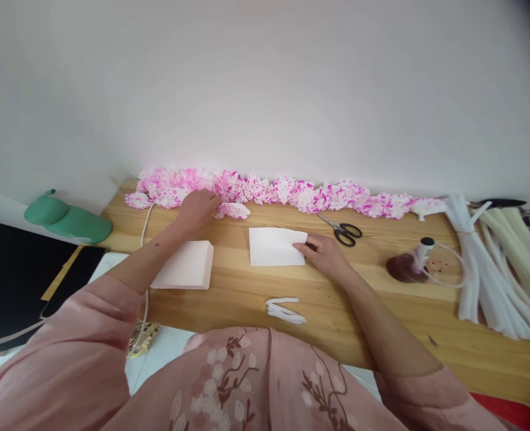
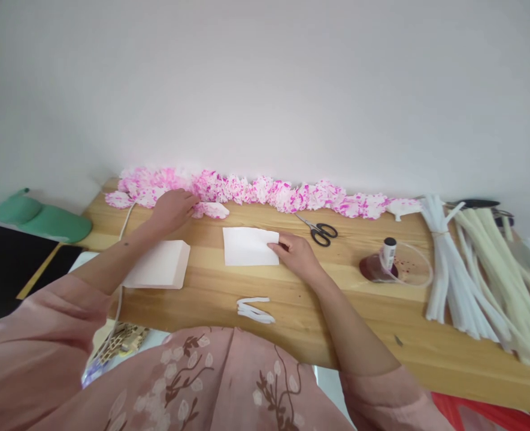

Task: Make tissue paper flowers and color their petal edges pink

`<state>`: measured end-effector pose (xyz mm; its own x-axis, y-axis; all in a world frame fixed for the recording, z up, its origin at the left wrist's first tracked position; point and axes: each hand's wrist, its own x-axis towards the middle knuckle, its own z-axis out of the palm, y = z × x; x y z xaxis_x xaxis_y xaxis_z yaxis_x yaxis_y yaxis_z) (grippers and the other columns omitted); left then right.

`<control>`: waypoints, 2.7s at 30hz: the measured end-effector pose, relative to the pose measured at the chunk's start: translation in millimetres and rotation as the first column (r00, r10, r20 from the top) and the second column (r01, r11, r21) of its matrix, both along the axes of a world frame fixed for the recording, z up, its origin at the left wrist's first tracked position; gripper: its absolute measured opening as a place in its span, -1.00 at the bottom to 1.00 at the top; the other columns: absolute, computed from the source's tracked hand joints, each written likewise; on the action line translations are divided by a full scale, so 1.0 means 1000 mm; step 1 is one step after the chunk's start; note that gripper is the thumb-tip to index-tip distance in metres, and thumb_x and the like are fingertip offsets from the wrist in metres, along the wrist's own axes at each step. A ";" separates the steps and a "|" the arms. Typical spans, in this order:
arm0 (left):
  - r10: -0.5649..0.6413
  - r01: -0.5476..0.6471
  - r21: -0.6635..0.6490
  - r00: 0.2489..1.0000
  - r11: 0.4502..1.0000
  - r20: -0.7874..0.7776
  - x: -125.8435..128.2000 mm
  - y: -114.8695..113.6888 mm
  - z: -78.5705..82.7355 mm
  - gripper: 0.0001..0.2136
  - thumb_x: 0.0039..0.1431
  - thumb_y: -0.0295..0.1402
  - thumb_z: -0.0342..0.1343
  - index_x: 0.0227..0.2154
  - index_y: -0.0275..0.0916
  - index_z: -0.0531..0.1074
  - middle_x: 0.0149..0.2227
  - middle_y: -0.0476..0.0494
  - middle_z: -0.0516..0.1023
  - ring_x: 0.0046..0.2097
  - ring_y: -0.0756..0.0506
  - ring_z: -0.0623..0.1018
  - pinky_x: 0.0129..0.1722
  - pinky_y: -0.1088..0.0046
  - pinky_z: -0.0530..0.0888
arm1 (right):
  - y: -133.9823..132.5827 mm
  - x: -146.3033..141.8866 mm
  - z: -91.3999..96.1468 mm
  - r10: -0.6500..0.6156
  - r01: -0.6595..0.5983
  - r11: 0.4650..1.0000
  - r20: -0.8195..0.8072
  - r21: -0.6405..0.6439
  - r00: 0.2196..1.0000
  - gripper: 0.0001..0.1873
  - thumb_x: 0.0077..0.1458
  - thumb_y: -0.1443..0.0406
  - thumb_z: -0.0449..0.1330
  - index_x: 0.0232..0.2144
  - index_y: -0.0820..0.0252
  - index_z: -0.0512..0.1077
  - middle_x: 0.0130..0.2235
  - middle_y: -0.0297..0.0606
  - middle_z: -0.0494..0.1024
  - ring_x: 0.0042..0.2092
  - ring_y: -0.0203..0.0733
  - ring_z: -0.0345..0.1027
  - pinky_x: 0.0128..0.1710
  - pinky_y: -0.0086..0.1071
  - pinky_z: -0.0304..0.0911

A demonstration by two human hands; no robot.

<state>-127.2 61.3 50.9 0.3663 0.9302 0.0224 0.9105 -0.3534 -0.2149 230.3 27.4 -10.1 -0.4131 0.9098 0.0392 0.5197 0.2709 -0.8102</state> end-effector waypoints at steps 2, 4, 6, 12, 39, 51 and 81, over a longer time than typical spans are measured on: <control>0.036 -0.036 0.014 0.999 0.999 0.003 0.000 0.002 -0.003 -0.73 0.29 -0.45 -0.10 -0.19 -0.33 0.53 -0.20 -0.35 0.57 -0.11 -0.31 0.53 -0.26 0.21 0.37 | 0.000 0.000 0.001 0.000 0.000 1.000 -0.001 0.002 1.000 -0.71 0.18 0.11 0.15 -0.39 0.15 0.56 -0.35 -0.27 0.61 -0.30 -0.14 0.45 -0.29 -0.34 0.26; 0.063 -0.063 0.015 0.998 0.998 0.005 -0.001 0.002 -0.005 -0.73 0.30 -0.45 -0.11 -0.18 -0.32 0.51 -0.17 -0.38 0.56 -0.09 -0.31 0.52 -0.24 0.20 0.39 | 0.000 0.000 0.001 0.000 0.000 1.000 -0.005 0.002 1.000 -0.72 0.18 0.12 0.14 -0.36 0.15 0.57 -0.31 -0.26 0.63 -0.27 -0.13 0.46 -0.27 -0.34 0.26; 0.068 -0.068 0.001 0.998 0.998 0.008 -0.004 0.000 -0.005 -0.74 0.29 -0.45 -0.10 -0.16 -0.30 0.50 -0.14 -0.37 0.56 -0.07 -0.30 0.51 -0.21 0.20 0.40 | 0.000 0.000 0.001 -0.002 0.002 1.000 -0.006 0.006 1.000 -0.72 0.18 0.13 0.15 -0.34 0.15 0.57 -0.29 -0.26 0.64 -0.26 -0.13 0.47 -0.26 -0.34 0.27; -0.001 0.006 -0.037 0.992 0.999 0.123 -0.001 -0.016 0.024 -0.61 0.25 -0.34 0.07 0.13 -0.26 0.37 0.09 -0.31 0.50 0.06 -0.30 0.48 0.00 0.17 0.43 | 0.000 0.000 -0.002 -0.001 0.000 1.000 0.015 0.018 1.000 -0.71 0.19 0.11 0.15 -0.38 0.14 0.56 -0.33 -0.26 0.63 -0.30 -0.13 0.45 -0.29 -0.34 0.26; 0.002 -0.130 0.141 0.741 0.982 0.672 0.021 -0.048 0.066 -0.64 0.39 -0.18 -0.08 0.11 -0.15 0.41 0.05 -0.16 0.57 0.11 -0.16 0.52 0.18 0.20 0.42 | 0.000 -0.002 0.003 -0.004 0.004 1.000 0.013 -0.004 1.000 -0.67 0.15 0.06 0.12 -0.47 0.14 0.48 -0.41 -0.28 0.54 -0.34 -0.16 0.38 -0.32 -0.34 0.19; -0.082 -0.032 0.107 0.444 0.994 0.892 0.124 -0.115 -0.006 -0.45 0.22 -0.28 0.18 0.25 -0.17 0.25 0.26 -0.31 0.40 0.30 -0.23 0.38 0.30 0.08 0.35 | -0.002 -0.001 -0.002 -0.081 0.082 0.996 -0.012 0.044 0.997 -0.66 0.17 0.07 0.14 -0.35 0.18 0.57 -0.39 -0.27 0.56 -0.35 -0.16 0.36 -0.33 -0.34 0.17; 0.086 -0.082 -0.063 0.995 0.995 0.051 0.000 -0.009 0.015 -0.72 0.27 -0.36 -0.05 -0.17 -0.27 0.58 -0.23 -0.30 0.61 -0.13 -0.27 0.57 -0.21 0.28 0.36 | -0.001 0.000 -0.003 -0.029 0.029 0.999 0.018 0.030 0.999 -0.69 0.17 0.10 0.15 -0.47 0.17 0.49 -0.44 -0.31 0.49 -0.38 -0.21 0.34 -0.36 -0.36 0.15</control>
